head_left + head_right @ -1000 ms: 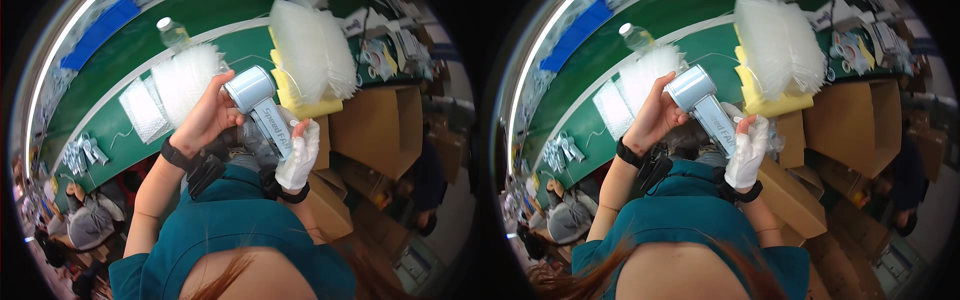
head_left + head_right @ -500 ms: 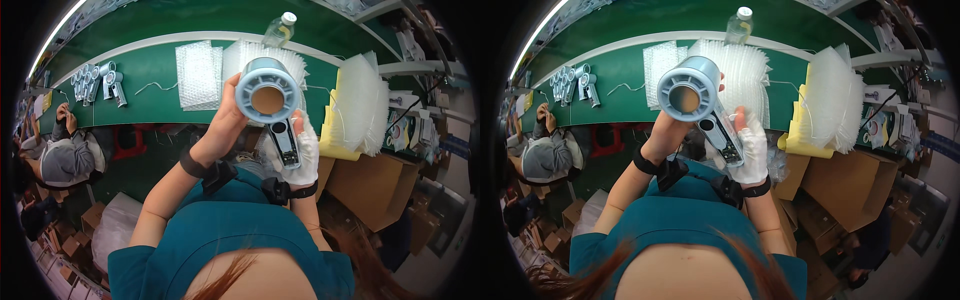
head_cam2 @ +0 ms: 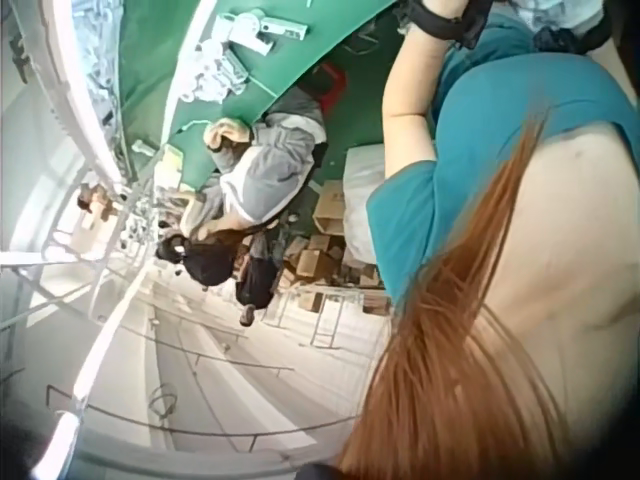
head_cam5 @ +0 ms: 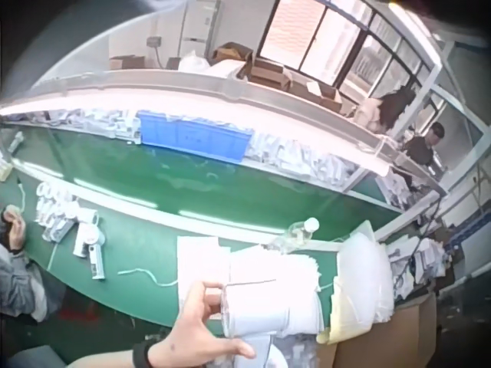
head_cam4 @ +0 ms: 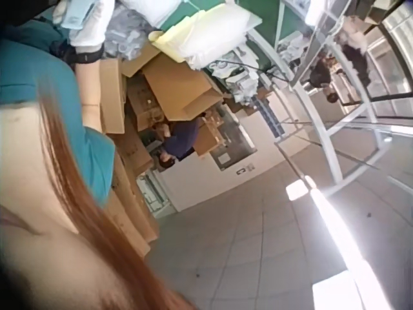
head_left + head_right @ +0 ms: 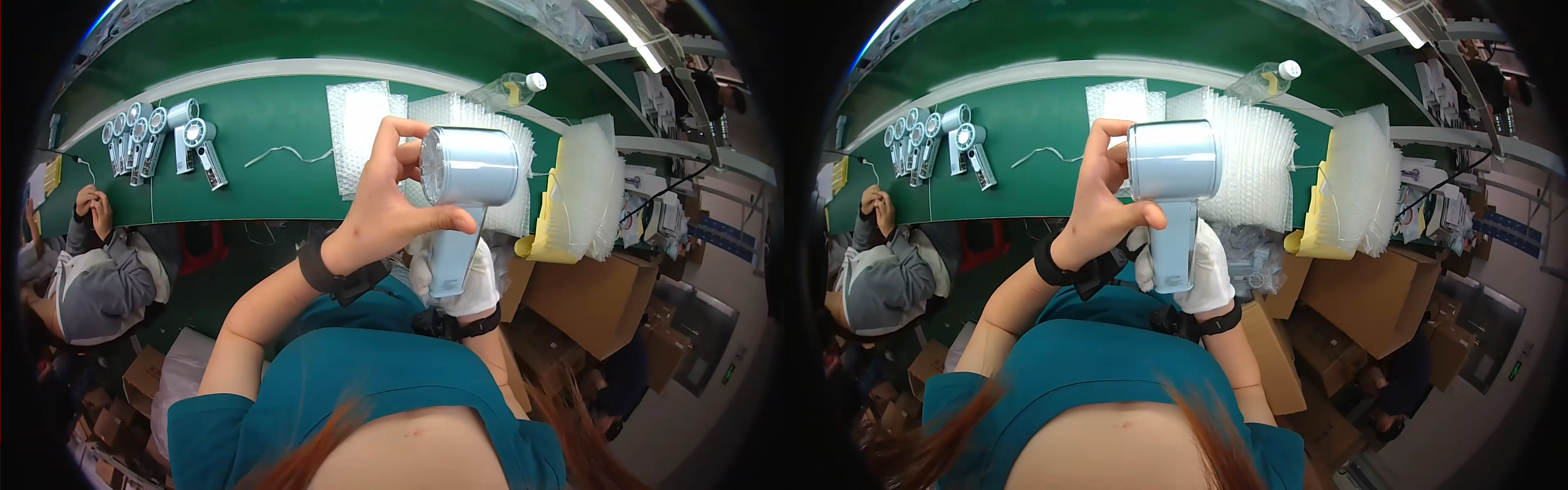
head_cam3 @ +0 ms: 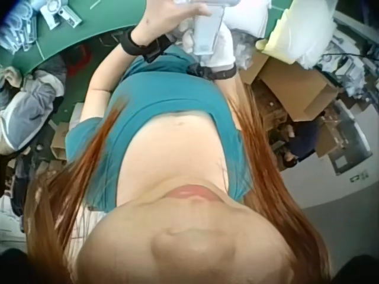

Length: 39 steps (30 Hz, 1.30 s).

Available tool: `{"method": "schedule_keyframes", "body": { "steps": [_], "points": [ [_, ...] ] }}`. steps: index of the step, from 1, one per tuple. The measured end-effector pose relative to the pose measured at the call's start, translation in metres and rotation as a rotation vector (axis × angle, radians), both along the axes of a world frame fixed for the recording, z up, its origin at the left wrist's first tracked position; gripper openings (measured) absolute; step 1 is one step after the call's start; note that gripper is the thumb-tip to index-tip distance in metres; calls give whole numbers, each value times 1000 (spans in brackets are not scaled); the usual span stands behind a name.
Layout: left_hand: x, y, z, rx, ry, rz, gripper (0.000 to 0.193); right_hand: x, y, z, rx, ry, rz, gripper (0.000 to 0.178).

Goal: Inspecting, wrapping in bubble wrap, and packaging handheld electronic devices.

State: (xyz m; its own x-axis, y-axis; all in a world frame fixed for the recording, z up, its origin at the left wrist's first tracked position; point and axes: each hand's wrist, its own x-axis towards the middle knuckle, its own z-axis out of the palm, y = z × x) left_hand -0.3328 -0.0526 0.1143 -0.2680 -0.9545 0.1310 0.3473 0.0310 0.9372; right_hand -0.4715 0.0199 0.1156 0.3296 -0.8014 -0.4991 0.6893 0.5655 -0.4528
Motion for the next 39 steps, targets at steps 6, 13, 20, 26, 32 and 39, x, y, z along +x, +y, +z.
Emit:
{"method": "schedule_keyframes", "body": {
  "steps": [6,13,20,26,32,39],
  "points": [
    [31,-11,-17,190,47,-34,72,28,-12,4,53,169,52,43],
    [47,-20,-29,232,42,-79,66,50,-15,-8,249,-24,-66,36],
    [53,-25,-39,171,-27,-97,61,59,-13,-10,263,11,-19,38],
    [57,-24,-59,445,87,-187,55,68,-21,-6,370,110,-118,33],
    [67,-20,-72,495,49,-140,55,65,-19,-19,165,391,-281,23],
    [63,-11,-76,507,82,-108,58,66,-25,-17,-108,641,-534,9]
  ]
}}
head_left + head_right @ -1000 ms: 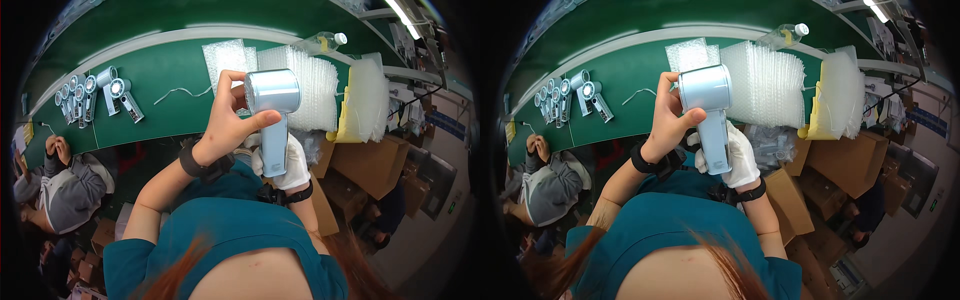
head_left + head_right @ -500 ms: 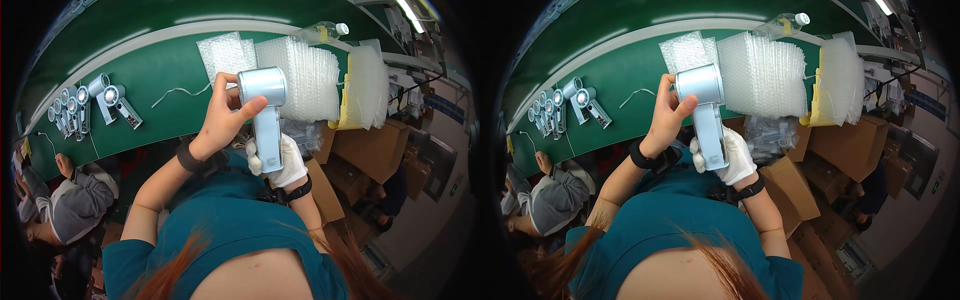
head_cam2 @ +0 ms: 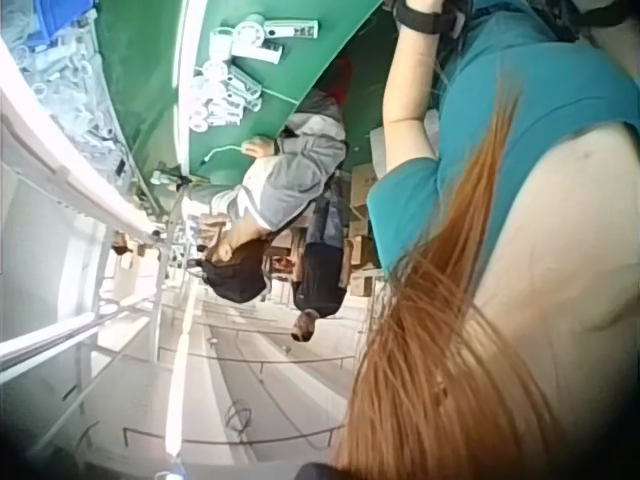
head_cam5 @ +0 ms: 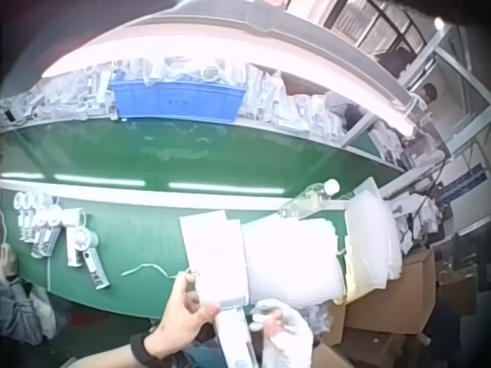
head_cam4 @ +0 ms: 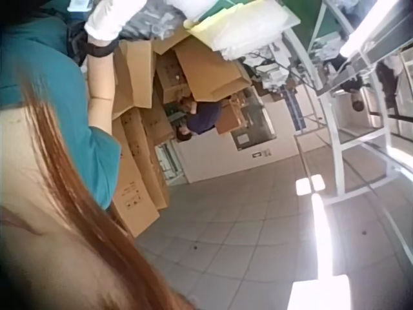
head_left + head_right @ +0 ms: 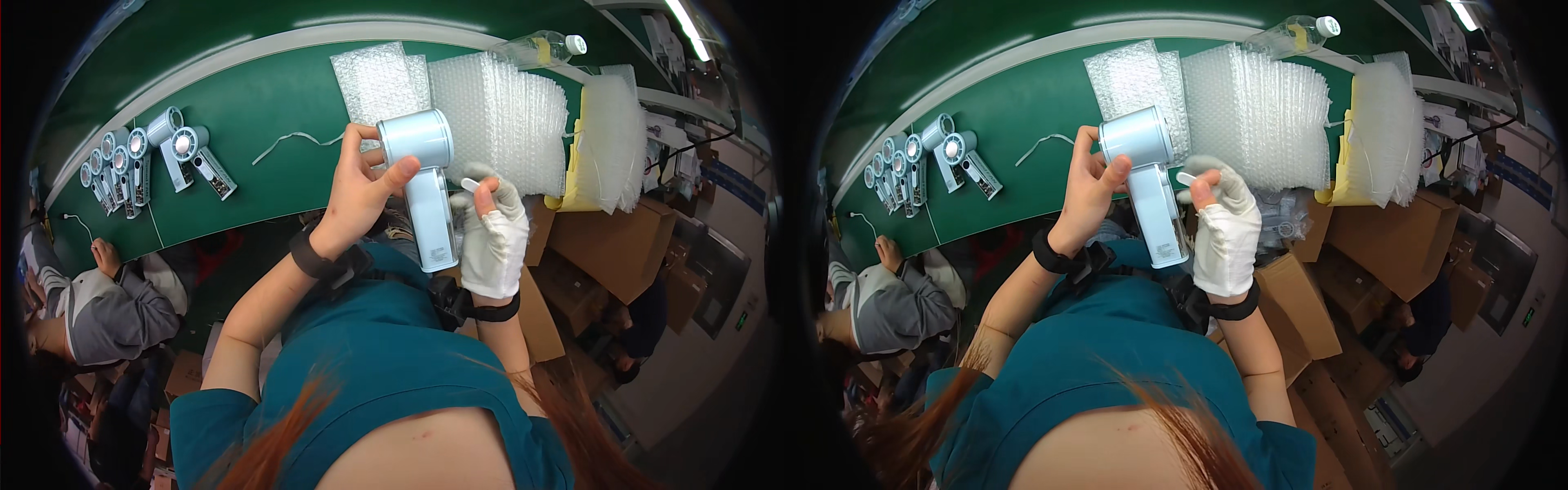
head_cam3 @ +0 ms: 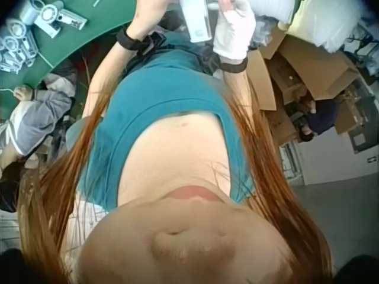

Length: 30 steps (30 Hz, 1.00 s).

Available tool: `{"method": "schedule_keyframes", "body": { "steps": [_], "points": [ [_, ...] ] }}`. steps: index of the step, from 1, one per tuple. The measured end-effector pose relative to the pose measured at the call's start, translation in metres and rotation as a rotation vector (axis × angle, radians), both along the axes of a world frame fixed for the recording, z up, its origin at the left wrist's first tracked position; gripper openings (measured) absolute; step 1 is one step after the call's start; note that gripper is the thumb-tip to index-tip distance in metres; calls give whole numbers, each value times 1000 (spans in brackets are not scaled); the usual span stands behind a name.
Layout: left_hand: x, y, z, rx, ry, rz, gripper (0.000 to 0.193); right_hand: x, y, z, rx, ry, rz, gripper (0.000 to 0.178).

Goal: Inspecting, wrapping in bubble wrap, and packaging handheld electronic devices.

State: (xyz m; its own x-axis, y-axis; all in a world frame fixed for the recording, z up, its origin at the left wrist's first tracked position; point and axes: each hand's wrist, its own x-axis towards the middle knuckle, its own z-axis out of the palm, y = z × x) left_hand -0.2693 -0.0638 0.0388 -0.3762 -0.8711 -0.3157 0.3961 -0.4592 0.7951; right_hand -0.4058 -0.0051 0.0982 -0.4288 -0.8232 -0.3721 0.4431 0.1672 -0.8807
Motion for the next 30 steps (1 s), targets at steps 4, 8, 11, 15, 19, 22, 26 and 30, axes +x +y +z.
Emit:
{"method": "schedule_keyframes", "body": {
  "steps": [4,8,11,15,19,22,26,30],
  "points": [
    [-3,4,-5,1,-28,-19,58,-1,-15,16,128,293,201,6],
    [2,3,-5,-9,-59,-31,58,-3,-17,16,123,344,274,8],
    [2,3,-4,-36,-77,-80,57,-8,-16,15,135,339,281,10],
    [2,6,-1,-45,-57,-123,55,-9,-14,13,124,362,296,12],
    [4,10,0,-31,-44,-116,55,-8,-12,12,132,333,305,14],
    [6,10,1,-47,-46,-109,55,-7,-9,13,133,297,298,13],
    [10,13,3,-82,-52,-103,57,-5,-5,16,112,436,348,12],
    [15,18,3,-81,-22,-116,61,-2,0,18,104,430,351,12]
  ]
}}
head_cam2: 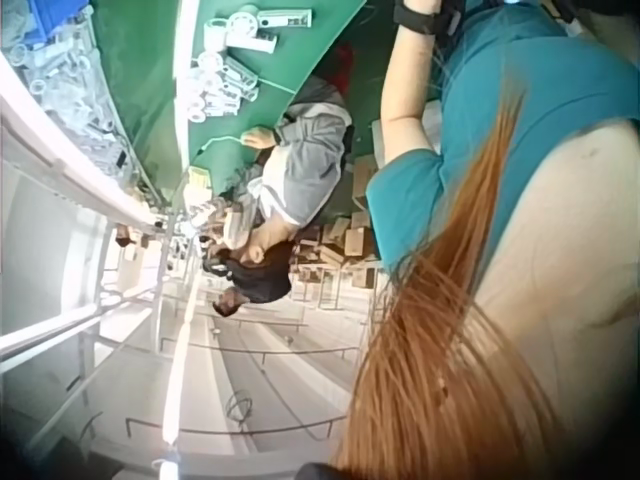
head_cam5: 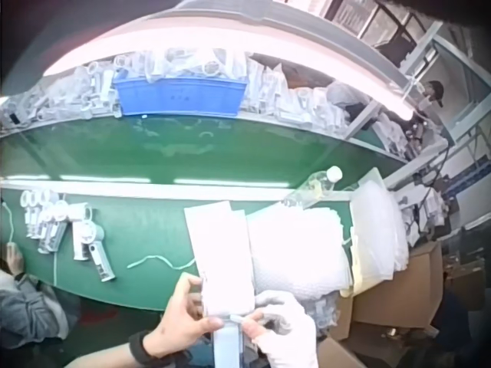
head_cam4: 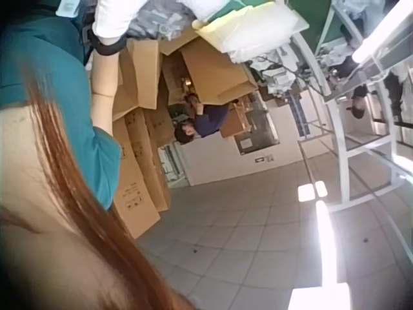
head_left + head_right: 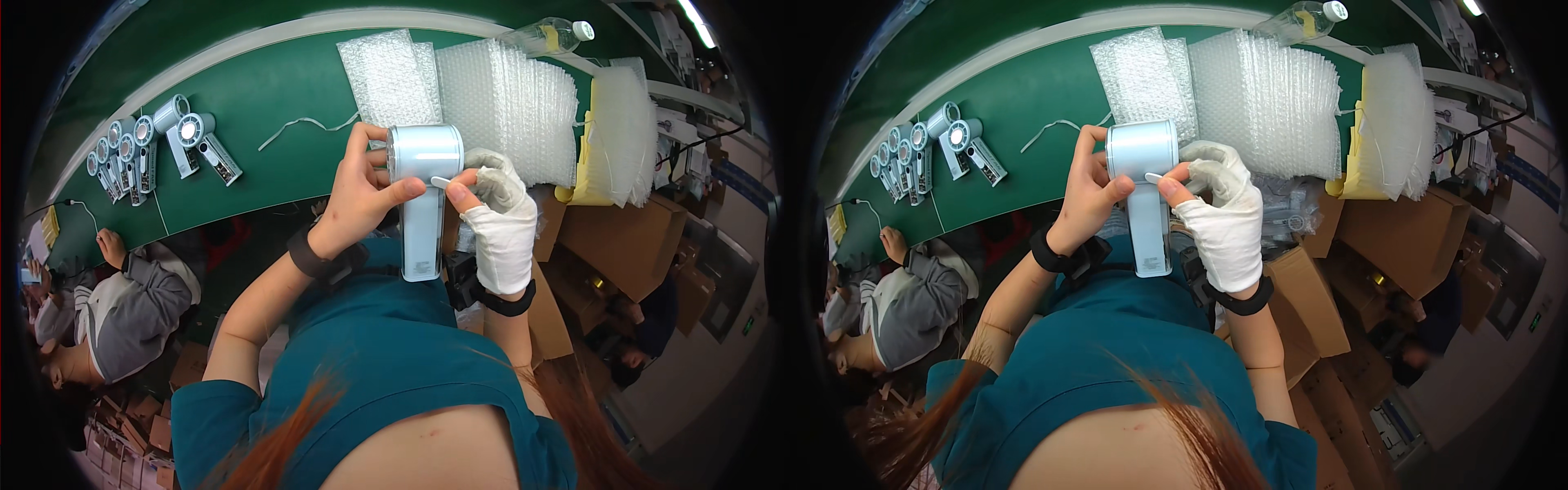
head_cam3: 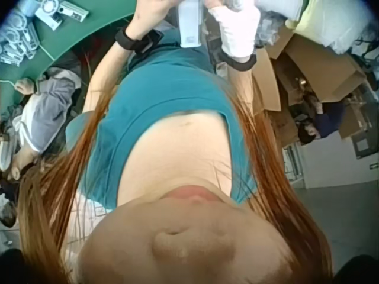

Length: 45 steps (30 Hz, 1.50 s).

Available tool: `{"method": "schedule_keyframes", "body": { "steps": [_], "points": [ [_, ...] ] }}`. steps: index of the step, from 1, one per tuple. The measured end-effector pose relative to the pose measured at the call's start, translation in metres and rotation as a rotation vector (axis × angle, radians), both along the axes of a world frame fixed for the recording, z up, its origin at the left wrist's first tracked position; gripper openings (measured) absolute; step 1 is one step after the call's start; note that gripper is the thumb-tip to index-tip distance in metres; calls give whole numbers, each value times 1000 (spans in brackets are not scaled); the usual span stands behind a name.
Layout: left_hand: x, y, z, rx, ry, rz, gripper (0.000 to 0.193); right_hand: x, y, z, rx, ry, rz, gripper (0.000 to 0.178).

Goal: Inspecting, wrapping in bubble wrap, and packaging handheld electronic devices.

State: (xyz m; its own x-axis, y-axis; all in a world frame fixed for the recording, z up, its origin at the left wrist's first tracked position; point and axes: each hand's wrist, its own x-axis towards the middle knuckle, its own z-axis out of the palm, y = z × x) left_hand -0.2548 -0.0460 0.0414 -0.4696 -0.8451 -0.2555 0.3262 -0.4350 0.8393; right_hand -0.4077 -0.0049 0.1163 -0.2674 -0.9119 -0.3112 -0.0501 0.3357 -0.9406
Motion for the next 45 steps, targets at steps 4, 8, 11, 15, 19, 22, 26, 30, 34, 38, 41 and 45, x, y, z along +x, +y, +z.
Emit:
{"method": "schedule_keyframes", "body": {
  "steps": [4,8,11,15,19,22,26,30,34,38,41,45],
  "points": [
    [4,4,-4,-29,-8,-4,64,4,3,5,10,-4,4,10],
    [11,7,-9,-35,23,5,64,-3,8,-12,-114,-237,-33,6],
    [19,8,-13,28,83,51,64,-3,14,-20,-106,-631,-168,10],
    [26,9,-15,47,68,60,64,-8,19,-36,-49,-816,-222,12],
    [32,11,-23,76,81,103,62,1,15,-45,87,-774,-230,7],
    [41,13,-28,95,71,170,62,7,12,-55,150,-709,-185,11],
    [58,10,-31,142,-5,254,62,12,6,-63,184,-596,-114,15],
    [71,6,-34,175,-129,476,60,27,-2,-57,161,-540,110,10],
    [72,-3,-29,288,-178,733,51,70,-16,-29,216,-242,453,11],
    [71,-7,-28,352,77,818,65,110,-21,-39,-300,259,724,13],
    [70,-2,-14,411,310,774,59,122,-21,-56,-508,508,706,17],
    [73,2,-3,432,575,596,52,123,-13,-44,-473,513,611,24]
  ]
}}
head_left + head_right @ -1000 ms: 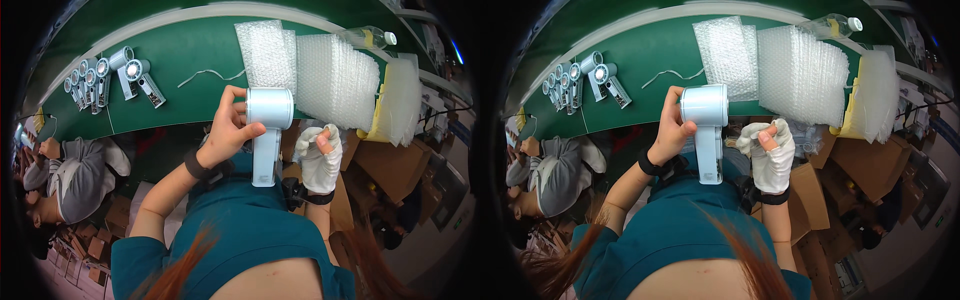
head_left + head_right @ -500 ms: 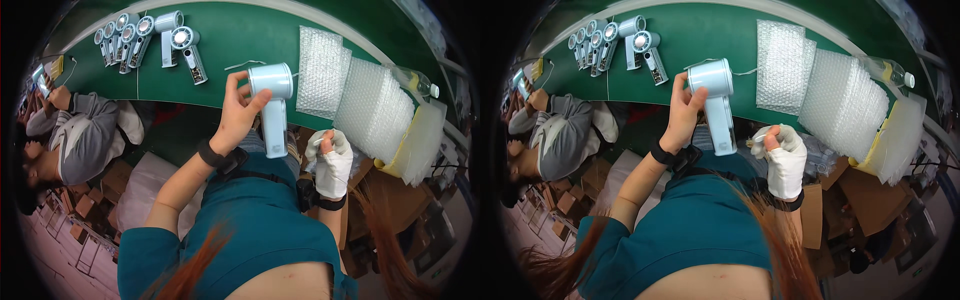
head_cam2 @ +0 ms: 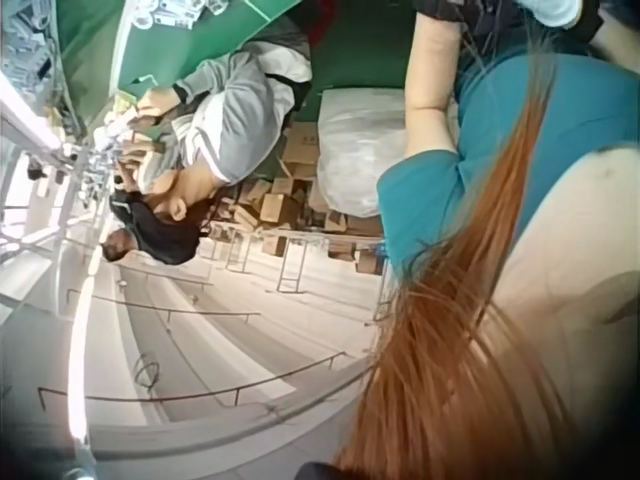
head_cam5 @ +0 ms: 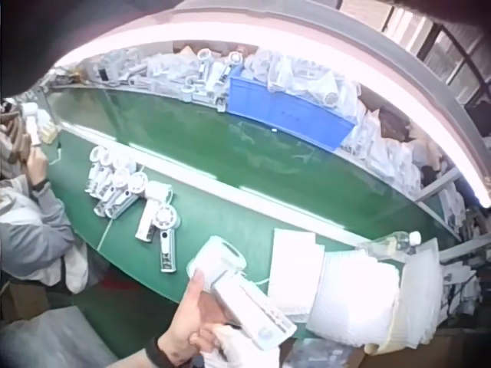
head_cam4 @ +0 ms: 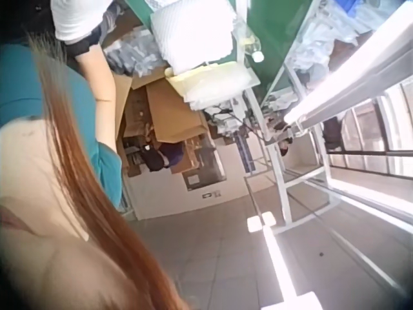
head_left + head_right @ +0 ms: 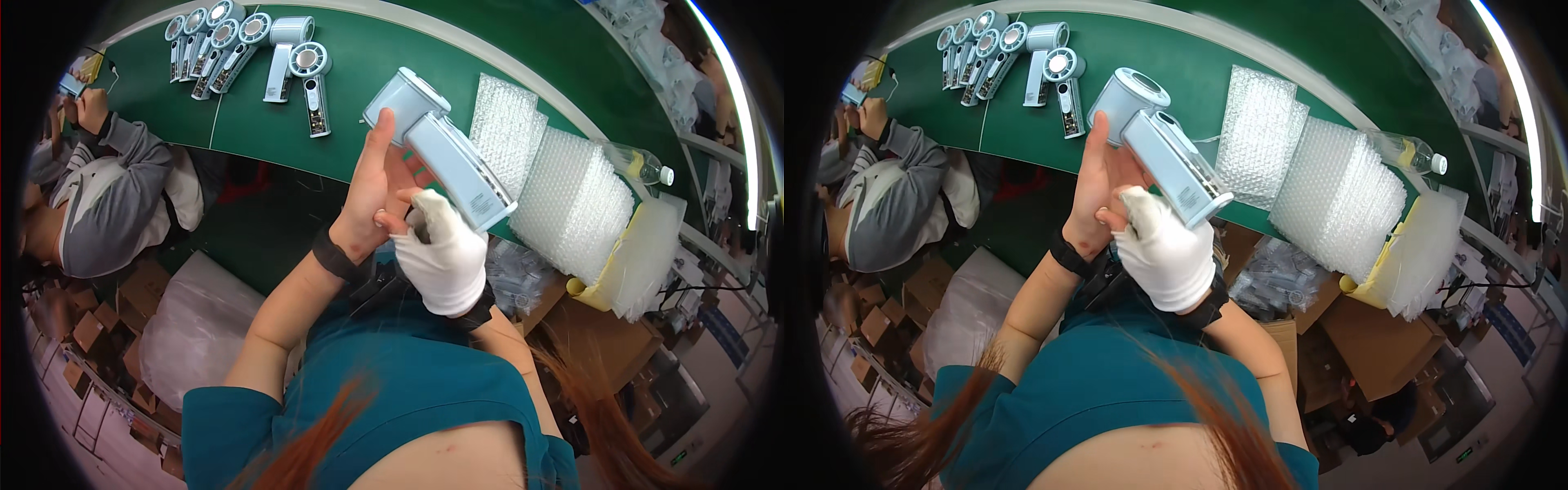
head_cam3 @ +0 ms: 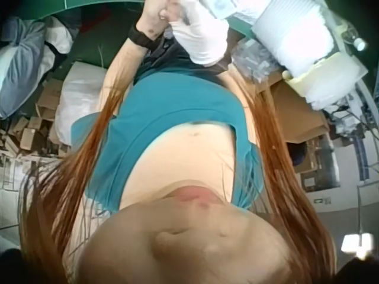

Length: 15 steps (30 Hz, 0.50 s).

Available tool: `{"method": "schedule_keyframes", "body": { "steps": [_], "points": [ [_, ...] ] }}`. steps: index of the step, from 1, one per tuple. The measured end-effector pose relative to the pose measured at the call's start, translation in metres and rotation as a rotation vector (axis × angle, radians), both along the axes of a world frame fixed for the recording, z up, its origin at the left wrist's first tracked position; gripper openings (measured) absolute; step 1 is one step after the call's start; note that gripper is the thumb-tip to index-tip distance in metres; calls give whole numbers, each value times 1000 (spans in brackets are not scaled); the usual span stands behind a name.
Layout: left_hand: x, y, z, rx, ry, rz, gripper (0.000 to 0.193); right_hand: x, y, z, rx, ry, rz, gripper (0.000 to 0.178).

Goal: Inspecting, wrapping in bubble wrap, and packaging handheld electronic devices.

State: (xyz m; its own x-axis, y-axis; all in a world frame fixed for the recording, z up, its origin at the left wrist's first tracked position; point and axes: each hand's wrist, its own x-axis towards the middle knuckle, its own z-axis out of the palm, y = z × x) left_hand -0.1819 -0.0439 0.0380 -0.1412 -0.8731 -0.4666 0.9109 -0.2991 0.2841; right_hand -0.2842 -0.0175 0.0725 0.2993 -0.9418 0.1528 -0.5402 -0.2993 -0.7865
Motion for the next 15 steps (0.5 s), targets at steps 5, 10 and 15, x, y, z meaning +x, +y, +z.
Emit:
{"method": "schedule_keyframes", "body": {
  "steps": [5,10,15],
  "points": [
    [3,-5,2,-154,-154,87,51,-36,-11,37,-257,-146,401,15],
    [1,-7,17,-135,-552,139,59,-71,-10,5,552,-509,-448,46],
    [-1,-4,27,-195,-564,71,62,-69,-32,-19,1426,-1210,-198,51]
  ]
}}
